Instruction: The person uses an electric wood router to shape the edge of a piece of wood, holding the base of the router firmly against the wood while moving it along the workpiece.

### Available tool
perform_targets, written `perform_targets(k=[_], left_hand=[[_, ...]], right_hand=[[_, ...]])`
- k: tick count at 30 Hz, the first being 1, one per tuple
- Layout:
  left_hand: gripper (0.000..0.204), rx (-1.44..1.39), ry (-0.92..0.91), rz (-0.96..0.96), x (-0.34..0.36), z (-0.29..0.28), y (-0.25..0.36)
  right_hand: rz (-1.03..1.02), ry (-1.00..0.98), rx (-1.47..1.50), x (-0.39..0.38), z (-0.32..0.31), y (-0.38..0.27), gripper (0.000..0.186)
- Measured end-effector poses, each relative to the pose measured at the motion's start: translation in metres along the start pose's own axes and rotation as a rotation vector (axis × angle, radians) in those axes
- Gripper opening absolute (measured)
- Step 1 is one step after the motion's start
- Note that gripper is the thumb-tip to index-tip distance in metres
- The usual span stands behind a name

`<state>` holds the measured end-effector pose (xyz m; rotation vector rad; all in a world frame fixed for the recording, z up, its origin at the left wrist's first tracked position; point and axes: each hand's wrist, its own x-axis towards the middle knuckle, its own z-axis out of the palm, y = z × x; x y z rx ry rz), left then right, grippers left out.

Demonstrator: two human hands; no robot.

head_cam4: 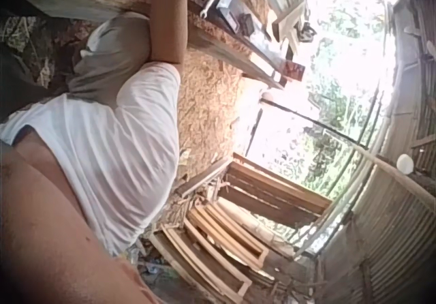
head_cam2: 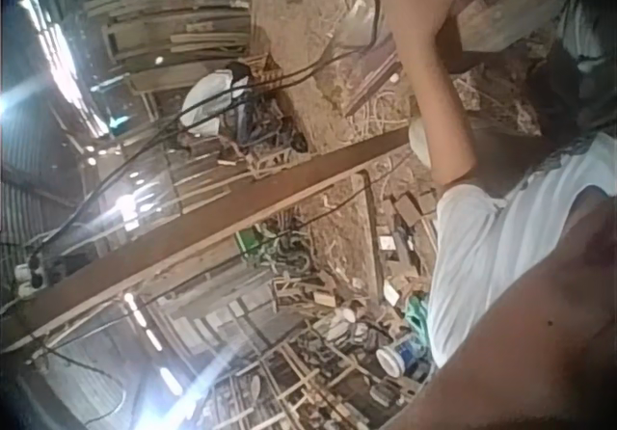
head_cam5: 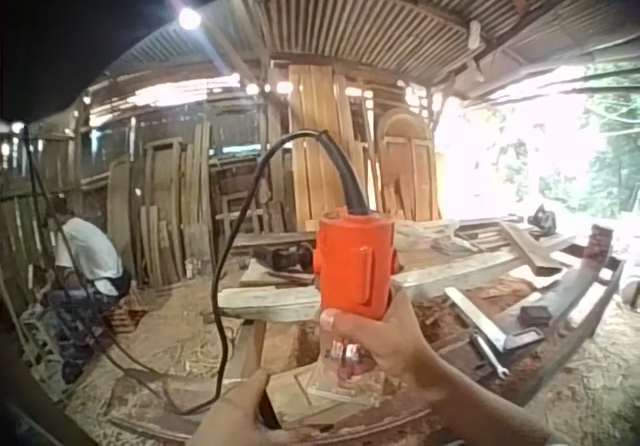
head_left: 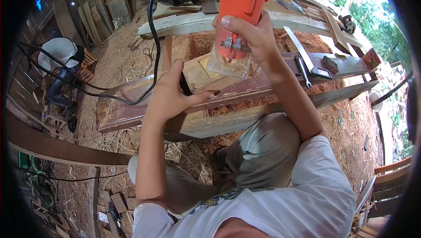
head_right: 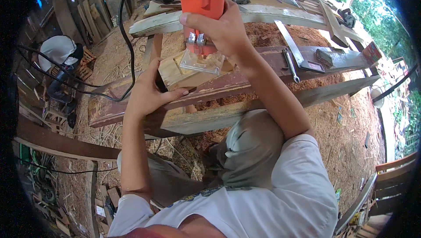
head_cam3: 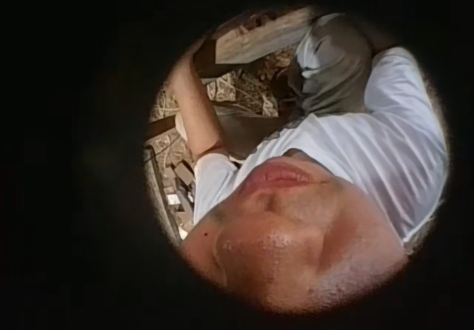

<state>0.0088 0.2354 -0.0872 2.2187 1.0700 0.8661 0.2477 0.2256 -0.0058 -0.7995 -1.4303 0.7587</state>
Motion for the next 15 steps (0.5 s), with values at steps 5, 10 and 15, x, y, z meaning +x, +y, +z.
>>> perform_targets(k=[5, 10, 15], left_hand=[[0.089, 0.042, 0.002, 0.020, 0.001, 0.000, 0.000], [0.084, -0.012, 0.073, 0.099, 0.001, 0.005, -0.008], [0.095, 0.073, 0.015, 0.029, 0.002, 0.003, -0.004]], right_hand=[[-0.023, 0.010, -0.085, 0.000, 0.002, -0.002, 0.039], [-0.063, -0.015, -0.068, 0.003, 0.004, -0.001, 0.040], [-0.091, -0.053, -0.057, 0.005, 0.002, -0.001, 0.040]])
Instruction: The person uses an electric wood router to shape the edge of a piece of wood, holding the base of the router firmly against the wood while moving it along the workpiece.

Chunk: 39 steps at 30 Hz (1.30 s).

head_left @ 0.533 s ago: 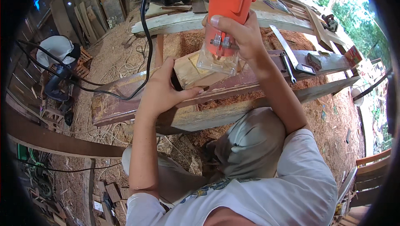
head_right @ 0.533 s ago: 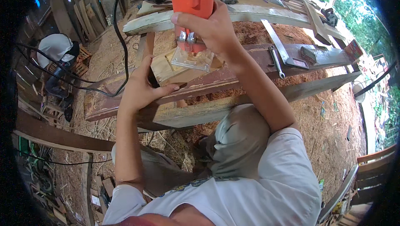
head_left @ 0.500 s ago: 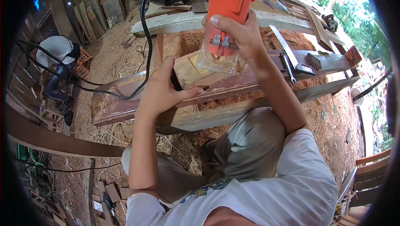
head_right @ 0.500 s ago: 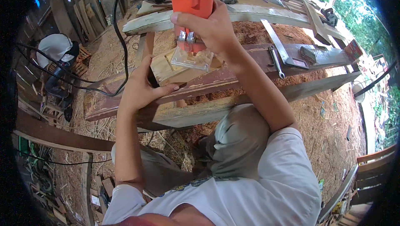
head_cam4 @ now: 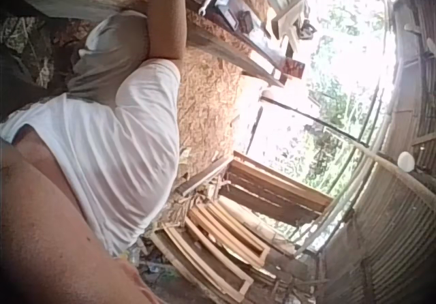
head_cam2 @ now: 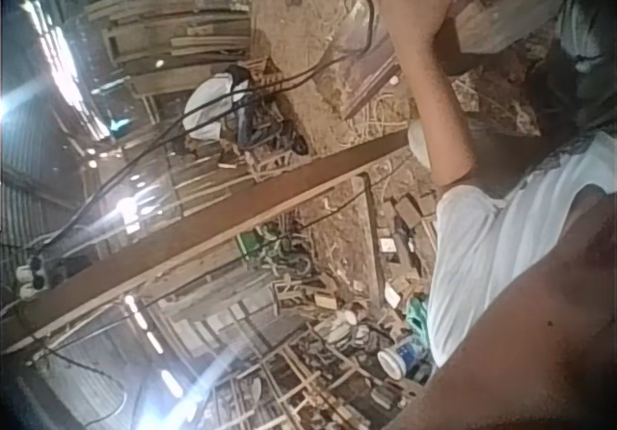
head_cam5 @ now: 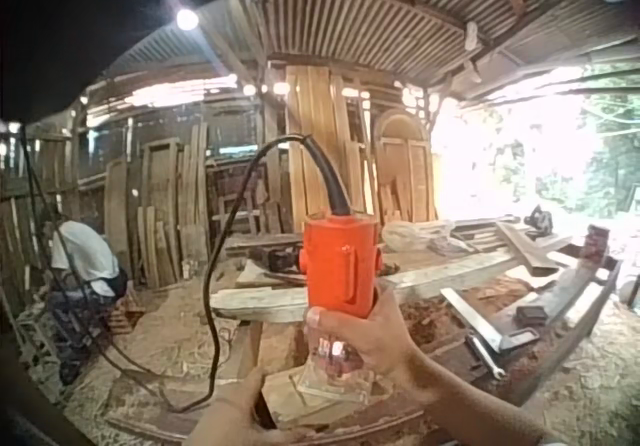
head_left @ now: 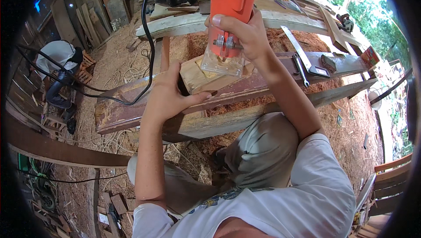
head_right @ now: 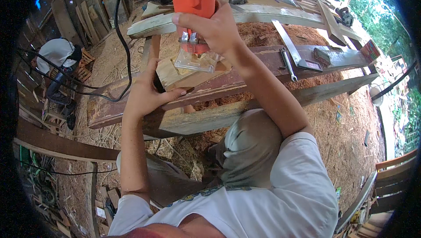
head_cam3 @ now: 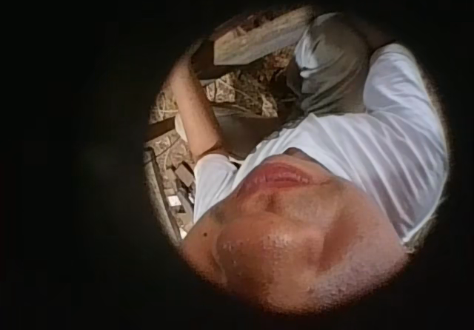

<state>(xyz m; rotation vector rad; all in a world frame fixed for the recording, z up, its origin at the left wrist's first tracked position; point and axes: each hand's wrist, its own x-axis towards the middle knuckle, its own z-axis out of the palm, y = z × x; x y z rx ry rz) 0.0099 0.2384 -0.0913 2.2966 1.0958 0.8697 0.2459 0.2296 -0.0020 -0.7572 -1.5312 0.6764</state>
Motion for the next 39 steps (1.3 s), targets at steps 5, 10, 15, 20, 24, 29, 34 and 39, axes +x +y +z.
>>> perform_targets(k=[5, 10, 15, 20, 24, 29, 34, 39], left_hand=[[0.096, 0.012, 0.013, 0.012, -0.001, -0.001, 0.001], [0.098, -0.022, 0.024, -0.010, -0.002, -0.002, 0.001], [0.104, 0.000, -0.010, -0.017, -0.002, -0.002, 0.002], [0.102, 0.009, 0.014, -0.014, -0.003, -0.001, 0.001], [0.103, -0.037, -0.014, -0.041, -0.002, -0.003, 0.006], [0.102, -0.014, -0.003, -0.025, -0.002, -0.002, 0.005], [0.103, -0.036, -0.002, -0.013, -0.002, -0.003, 0.005], [0.107, -0.043, -0.050, -0.101, -0.002, -0.007, 0.013]], right_hand=[[0.031, 0.008, 0.052, 0.001, 0.002, 0.005, 0.038], [0.072, 0.043, 0.026, 0.003, 0.006, 0.011, 0.038], [0.012, 0.039, 0.060, 0.006, 0.005, 0.017, 0.043], [-0.010, 0.023, 0.090, 0.007, 0.010, 0.014, 0.046], [0.000, 0.057, 0.030, 0.007, 0.012, 0.009, 0.048], [-0.027, 0.041, 0.059, 0.009, 0.011, 0.015, 0.050], [-0.017, 0.012, 0.088, 0.011, 0.015, 0.013, 0.054], [0.001, -0.001, 0.086, 0.012, 0.012, 0.016, 0.057]])
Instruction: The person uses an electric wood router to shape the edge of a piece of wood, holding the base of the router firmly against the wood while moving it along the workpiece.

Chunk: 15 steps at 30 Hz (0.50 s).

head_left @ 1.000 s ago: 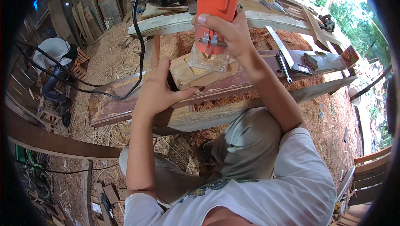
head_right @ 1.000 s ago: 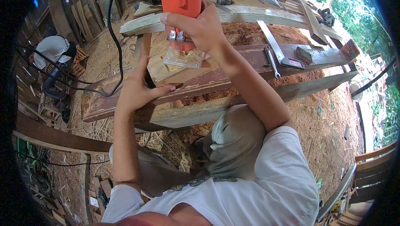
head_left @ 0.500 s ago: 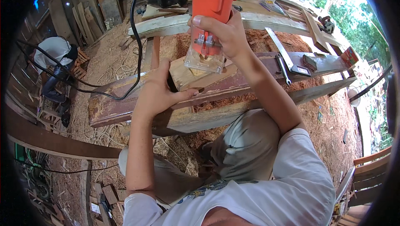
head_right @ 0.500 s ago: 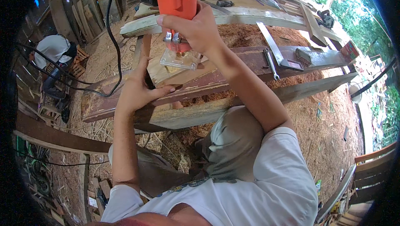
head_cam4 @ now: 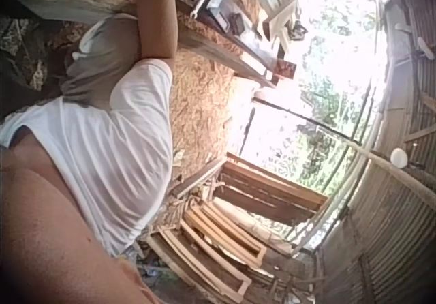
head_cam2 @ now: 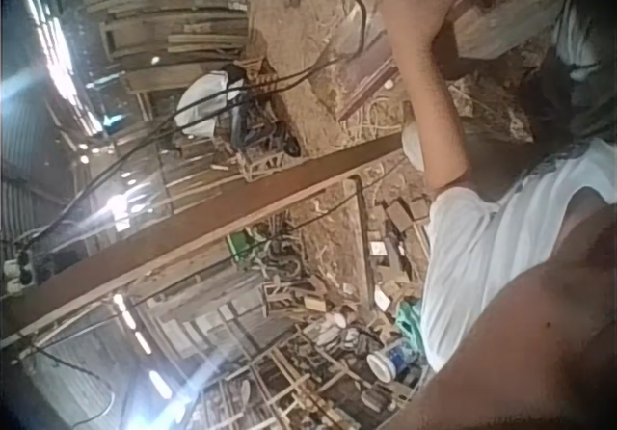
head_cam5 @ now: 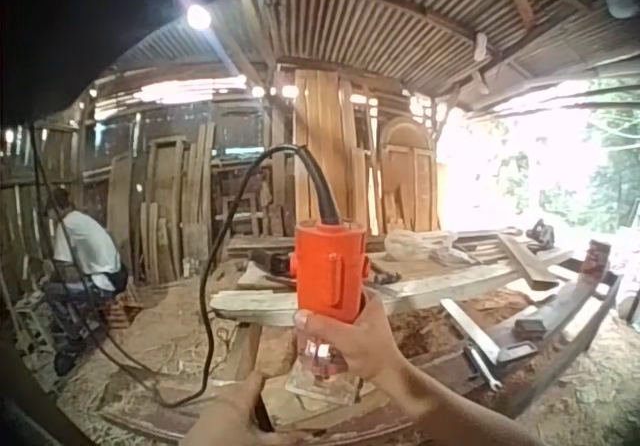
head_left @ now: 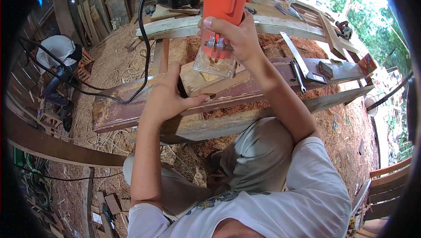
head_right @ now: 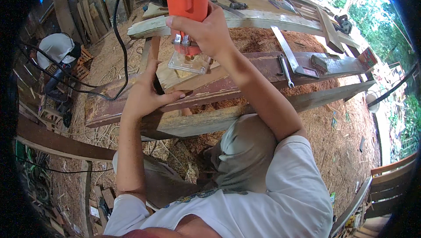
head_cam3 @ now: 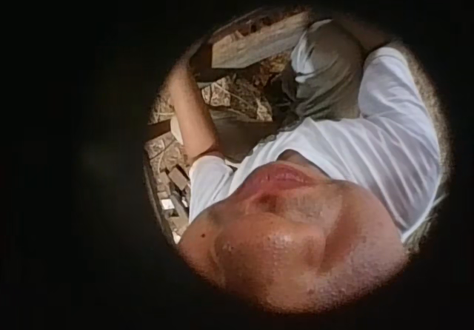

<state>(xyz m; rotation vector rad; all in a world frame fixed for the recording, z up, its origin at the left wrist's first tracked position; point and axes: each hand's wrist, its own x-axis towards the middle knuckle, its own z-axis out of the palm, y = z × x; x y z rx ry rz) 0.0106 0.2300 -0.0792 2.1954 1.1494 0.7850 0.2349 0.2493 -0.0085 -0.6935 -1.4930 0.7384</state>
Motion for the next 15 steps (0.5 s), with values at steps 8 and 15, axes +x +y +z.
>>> perform_targets(k=[8, 15], left_hand=[[0.105, -0.006, 0.045, 0.077, 0.0011, 0.0043, -0.0091], [0.096, 0.000, 0.077, 0.098, 0.0011, 0.0065, -0.0104]], right_hand=[[-0.024, 0.004, 0.015, 0.0007, 0.0053, 0.0003, 0.054], [-0.039, 0.001, 0.019, 0.0006, 0.0081, -0.0013, 0.052]])
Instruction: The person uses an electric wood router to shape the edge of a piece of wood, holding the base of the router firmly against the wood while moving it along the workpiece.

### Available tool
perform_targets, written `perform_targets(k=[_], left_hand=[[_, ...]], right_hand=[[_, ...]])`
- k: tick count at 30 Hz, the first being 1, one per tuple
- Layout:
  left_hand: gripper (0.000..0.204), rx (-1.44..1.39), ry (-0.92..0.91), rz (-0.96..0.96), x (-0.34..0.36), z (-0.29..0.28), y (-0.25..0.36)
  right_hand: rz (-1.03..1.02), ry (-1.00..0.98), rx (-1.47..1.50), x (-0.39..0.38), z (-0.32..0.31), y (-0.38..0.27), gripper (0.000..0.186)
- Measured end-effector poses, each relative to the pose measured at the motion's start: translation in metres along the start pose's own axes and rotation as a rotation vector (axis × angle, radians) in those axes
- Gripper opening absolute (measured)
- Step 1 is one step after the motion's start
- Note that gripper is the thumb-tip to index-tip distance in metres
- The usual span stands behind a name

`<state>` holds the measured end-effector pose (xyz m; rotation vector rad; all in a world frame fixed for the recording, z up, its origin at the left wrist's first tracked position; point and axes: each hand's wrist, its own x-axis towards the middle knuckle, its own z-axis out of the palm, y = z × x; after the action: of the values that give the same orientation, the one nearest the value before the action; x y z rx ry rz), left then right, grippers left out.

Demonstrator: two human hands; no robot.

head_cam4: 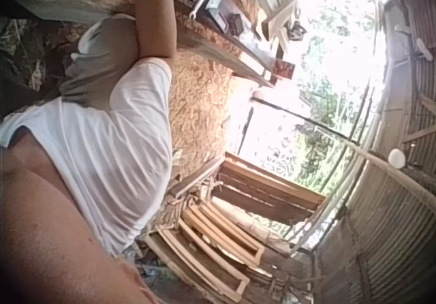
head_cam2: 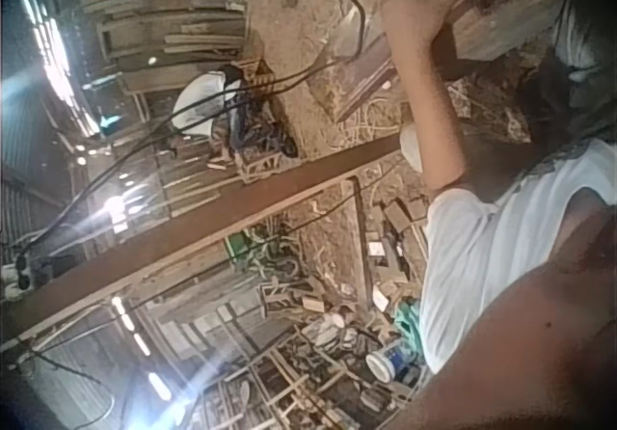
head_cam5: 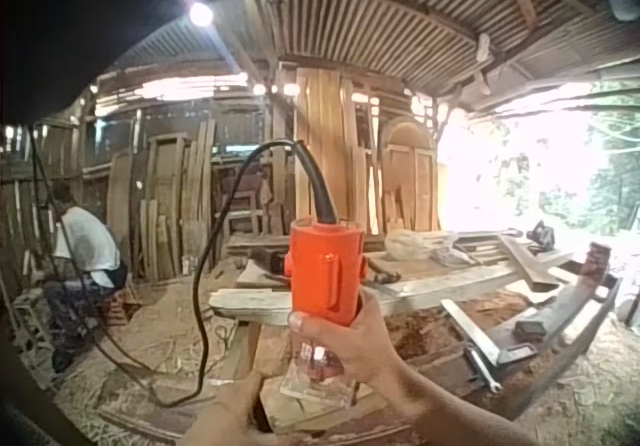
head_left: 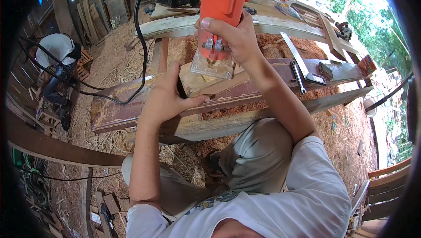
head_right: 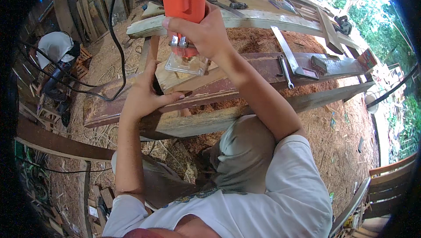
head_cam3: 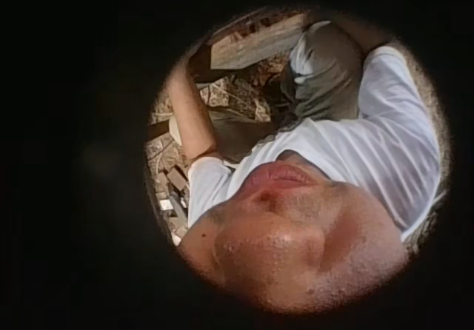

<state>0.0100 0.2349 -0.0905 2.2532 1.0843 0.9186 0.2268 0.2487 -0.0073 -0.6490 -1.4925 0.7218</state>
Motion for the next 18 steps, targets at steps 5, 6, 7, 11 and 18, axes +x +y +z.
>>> perform_targets(k=[5, 6, 7, 11, 18], left_hand=[[0.090, -0.017, 0.002, 0.039, 0.0009, 0.0005, -0.0008], [0.089, -0.050, 0.001, 0.044, 0.0012, 0.0009, -0.0015], [0.089, -0.050, 0.001, 0.043, 0.0017, 0.0008, -0.0014], [0.089, -0.027, 0.001, 0.069, 0.0023, 0.0000, -0.0003], [0.093, -0.039, -0.044, 0.045, 0.0040, -0.0003, -0.0035]], right_hand=[[0.084, 0.007, 0.002, -0.0037, 0.0024, -0.0059, 0.054], [0.064, -0.005, -0.001, -0.0037, 0.0027, -0.0066, 0.054], [0.064, -0.005, 0.000, -0.0036, 0.0021, -0.0053, 0.054], [0.055, -0.005, -0.010, -0.0044, 0.0016, -0.0032, 0.055], [0.065, -0.011, 0.014, -0.0081, 0.0038, -0.0078, 0.057]])
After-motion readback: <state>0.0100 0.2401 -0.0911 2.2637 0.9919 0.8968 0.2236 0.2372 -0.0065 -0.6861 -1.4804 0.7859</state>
